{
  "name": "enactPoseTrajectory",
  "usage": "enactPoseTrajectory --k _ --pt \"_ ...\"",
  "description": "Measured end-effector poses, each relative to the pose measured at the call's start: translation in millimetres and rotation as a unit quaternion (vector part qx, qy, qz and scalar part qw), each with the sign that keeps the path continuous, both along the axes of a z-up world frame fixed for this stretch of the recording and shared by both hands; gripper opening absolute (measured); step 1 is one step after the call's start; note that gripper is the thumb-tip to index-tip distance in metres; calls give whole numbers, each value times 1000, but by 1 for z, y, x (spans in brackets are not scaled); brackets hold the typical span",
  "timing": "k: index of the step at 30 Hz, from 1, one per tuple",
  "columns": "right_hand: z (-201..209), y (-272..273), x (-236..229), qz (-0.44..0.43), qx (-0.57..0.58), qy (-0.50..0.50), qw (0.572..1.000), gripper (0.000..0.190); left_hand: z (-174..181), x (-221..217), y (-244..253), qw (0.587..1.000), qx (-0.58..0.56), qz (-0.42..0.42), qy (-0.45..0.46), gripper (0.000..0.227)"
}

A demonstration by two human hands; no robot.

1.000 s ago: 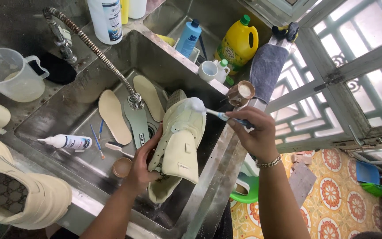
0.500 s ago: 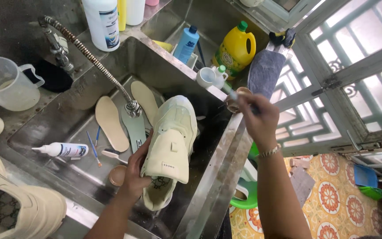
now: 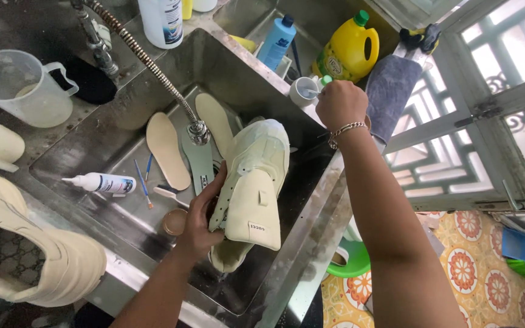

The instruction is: Washing and scrubbing various shoes and insoles in a sink using soap and brushes.

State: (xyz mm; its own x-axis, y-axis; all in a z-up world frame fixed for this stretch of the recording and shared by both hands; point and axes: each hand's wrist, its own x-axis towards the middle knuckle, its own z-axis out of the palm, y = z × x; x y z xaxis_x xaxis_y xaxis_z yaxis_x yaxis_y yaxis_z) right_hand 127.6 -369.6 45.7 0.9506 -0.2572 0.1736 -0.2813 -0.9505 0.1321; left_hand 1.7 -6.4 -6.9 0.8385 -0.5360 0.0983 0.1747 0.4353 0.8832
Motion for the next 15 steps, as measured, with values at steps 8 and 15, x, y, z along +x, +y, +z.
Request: enactPoseTrajectory --k 8,15 --pt "24 5 5 -28 94 32 995 17 -15 1 -1 1000 -26 0 -1 105" --pt "29 -23 -9 -111 313 17 943 29 -41 -8 7 982 -119 -26 143 97"
